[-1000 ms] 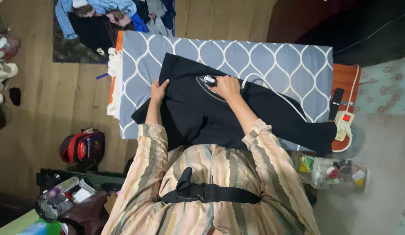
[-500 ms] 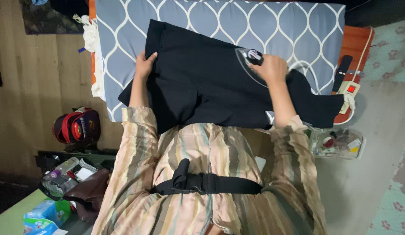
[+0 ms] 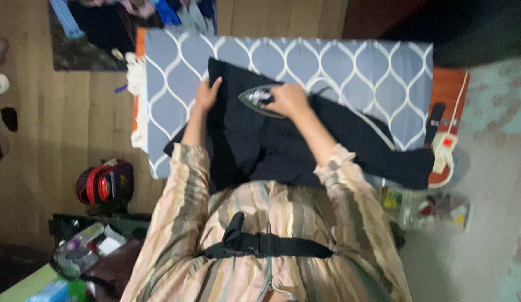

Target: The person irons black pants on an ironing board using an iron, moving the iron across the fabric and adjusting the position of the pants by hand.

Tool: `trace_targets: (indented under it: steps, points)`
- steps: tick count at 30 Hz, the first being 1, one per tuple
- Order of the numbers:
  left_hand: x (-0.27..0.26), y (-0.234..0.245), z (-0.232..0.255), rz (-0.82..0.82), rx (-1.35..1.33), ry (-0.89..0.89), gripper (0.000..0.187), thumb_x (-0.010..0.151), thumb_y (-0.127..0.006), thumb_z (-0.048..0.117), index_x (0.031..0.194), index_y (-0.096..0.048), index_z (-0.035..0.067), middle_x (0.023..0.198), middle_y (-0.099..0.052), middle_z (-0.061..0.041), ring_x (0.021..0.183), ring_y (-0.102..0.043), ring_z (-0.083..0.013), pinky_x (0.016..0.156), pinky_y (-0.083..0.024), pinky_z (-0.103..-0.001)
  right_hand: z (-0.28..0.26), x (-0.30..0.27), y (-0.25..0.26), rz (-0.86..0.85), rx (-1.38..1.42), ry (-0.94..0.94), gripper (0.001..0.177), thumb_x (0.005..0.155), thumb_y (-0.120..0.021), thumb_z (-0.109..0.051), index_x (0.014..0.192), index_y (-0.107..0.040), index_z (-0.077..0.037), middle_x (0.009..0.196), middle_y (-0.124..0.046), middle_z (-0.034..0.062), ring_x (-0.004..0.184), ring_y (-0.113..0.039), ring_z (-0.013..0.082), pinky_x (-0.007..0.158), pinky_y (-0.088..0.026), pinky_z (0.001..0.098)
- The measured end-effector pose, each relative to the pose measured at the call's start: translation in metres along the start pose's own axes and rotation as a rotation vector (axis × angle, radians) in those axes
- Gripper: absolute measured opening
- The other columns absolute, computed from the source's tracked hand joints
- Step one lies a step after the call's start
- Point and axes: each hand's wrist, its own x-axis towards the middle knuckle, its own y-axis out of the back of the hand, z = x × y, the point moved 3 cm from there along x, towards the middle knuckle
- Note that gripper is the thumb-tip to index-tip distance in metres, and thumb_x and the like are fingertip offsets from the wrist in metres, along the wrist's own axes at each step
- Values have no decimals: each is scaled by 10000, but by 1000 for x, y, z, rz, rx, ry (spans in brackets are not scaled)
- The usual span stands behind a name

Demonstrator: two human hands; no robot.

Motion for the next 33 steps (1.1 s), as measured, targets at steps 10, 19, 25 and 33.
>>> trace_targets:
  steps: [10, 19, 25, 33]
  points:
    - [-14, 11, -18, 9, -454, 52, 353, 1014, -650, 233, 1251, -648, -28, 1105, -748, -95, 1005, -682, -152, 908, -522, -293, -13, 33, -31, 160, 14, -47, 419, 719, -862, -479, 815, -773, -81, 747, -739, 154, 710, -725, 355, 632, -566, 469]
    - [-13, 12, -11, 19, -504, 104, 329, 1014, -654, 217, 1228, -672, -33, 1051, -751, -73, 942, -681, -135, 865, -531, -284, -13, 20, -26, 19, -65, 201, 355, 684, -857, -444, 795, -781, -115, 727, -734, 152, 681, -720, 344, 632, -571, 453]
    - [-13, 11, -13, 22, -500, 138, 325, 1012, -661, 227, 1197, -686, -39, 1014, -753, -72, 905, -684, -137, 841, -540, -286, -10, 30, -21, 34, 81, -281, 473, 803, -815, -526, 921, -742, -74, 722, -720, 136, 624, -743, 303, 560, -581, 446]
    - [-14, 11, -11, 25, -536, 170, 325, 1004, -659, 239, 1191, -686, -25, 1015, -749, -58, 909, -683, -131, 842, -539, -281, -4, 14, -28, 90, -99, 65, 395, 724, -851, -463, 841, -783, -92, 721, -732, 146, 710, -733, 328, 642, -563, 447]
